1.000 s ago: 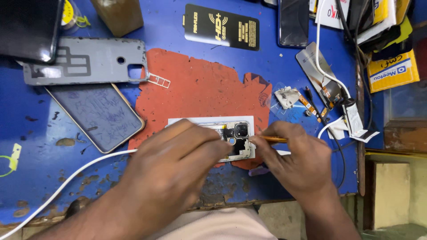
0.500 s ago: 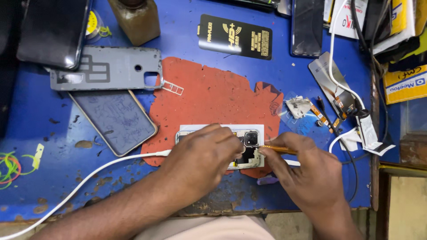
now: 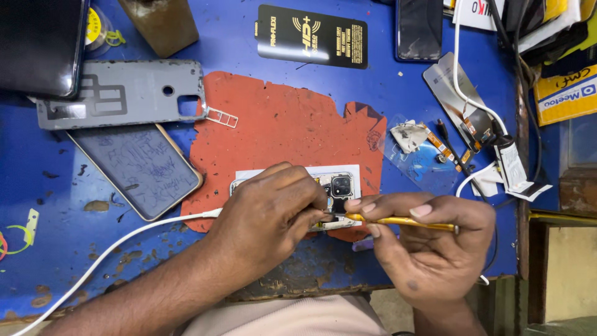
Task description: The person uses a small screwdriver to adjust components inside a disassembled smartphone. They then apply glue to the phone's back cover and wipe it with a cloth. The phone remains disassembled on the workbench.
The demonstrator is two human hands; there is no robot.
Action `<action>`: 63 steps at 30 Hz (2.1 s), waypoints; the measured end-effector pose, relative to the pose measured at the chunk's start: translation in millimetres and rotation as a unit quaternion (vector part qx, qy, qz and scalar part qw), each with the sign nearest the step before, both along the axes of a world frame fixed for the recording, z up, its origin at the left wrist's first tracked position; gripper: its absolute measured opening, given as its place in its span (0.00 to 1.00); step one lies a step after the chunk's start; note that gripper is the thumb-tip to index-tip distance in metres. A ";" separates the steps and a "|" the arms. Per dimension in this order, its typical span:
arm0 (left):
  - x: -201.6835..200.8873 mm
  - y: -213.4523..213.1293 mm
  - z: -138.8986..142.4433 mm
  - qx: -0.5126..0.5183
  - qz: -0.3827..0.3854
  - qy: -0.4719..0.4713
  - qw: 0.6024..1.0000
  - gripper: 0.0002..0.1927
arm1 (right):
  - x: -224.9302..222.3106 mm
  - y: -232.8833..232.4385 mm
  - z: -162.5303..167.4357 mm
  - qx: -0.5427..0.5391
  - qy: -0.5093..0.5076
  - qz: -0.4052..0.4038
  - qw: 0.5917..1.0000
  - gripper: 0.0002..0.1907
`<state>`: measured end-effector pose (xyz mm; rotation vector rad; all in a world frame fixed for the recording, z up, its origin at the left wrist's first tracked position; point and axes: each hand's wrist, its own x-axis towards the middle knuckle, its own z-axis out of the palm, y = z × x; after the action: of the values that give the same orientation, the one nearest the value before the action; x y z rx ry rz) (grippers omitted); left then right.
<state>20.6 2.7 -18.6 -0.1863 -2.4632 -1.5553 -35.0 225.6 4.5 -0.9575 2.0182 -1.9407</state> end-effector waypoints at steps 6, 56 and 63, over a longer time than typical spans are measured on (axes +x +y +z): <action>0.4 -0.4 0.7 0.006 -0.005 0.005 1.000 0.08 | 1.3 -3.1 1.2 0.012 0.016 0.005 1.000 0.24; 2.6 -14.6 10.0 -0.203 -0.024 0.028 0.978 0.05 | -26.8 -23.3 1.4 0.254 0.220 0.063 0.940 0.21; 3.0 -15.2 9.6 -0.217 -0.040 0.019 0.975 0.06 | -22.7 -21.2 4.3 0.228 0.172 0.048 0.957 0.20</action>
<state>23.6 -12.5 -9.0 -0.3852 -2.7602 -1.0057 -57.7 204.4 8.8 -1.2976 2.3965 -1.2309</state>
